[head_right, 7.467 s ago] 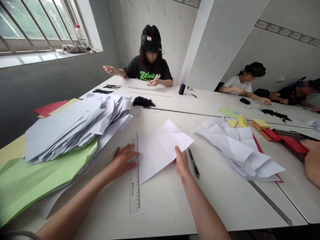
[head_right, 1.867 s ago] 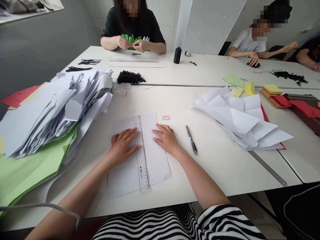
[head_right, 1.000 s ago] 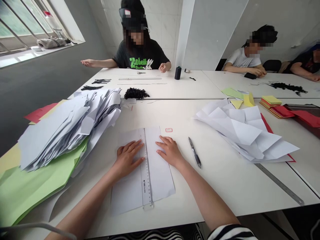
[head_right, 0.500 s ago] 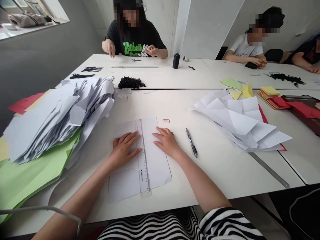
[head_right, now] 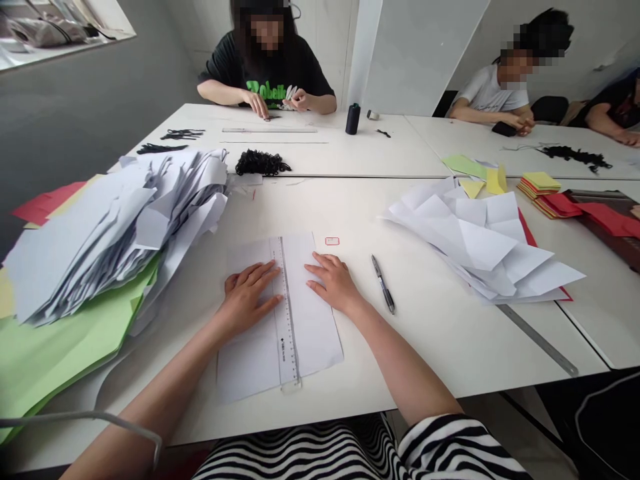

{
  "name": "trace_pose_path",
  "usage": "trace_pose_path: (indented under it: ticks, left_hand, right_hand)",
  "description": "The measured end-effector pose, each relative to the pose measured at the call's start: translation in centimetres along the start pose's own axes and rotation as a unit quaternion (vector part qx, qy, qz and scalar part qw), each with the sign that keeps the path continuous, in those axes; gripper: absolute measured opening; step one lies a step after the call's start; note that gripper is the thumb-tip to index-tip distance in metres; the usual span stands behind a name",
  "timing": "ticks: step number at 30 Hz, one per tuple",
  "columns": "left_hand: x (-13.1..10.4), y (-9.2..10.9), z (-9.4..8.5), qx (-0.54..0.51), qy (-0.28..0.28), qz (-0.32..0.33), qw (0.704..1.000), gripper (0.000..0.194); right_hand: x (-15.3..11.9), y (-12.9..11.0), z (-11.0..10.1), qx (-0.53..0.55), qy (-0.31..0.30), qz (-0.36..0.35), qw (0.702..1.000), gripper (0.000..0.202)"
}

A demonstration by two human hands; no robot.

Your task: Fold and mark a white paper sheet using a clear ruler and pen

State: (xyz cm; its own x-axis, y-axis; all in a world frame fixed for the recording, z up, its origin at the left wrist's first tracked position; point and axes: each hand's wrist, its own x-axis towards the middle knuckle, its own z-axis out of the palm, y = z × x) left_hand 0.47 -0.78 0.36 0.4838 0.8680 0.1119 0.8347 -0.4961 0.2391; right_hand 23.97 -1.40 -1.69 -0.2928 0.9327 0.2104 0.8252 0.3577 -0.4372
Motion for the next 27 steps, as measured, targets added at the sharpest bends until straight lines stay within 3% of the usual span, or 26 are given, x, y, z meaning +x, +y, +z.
trace_pose_path:
  ticks: [27]
  left_hand:
    - [-0.29,-0.46,0.29,0.016,-0.001,0.004,1.0,0.051]
  right_hand:
    - [-0.06,-0.2,0.21,0.003,0.004,-0.003,1.0,0.039]
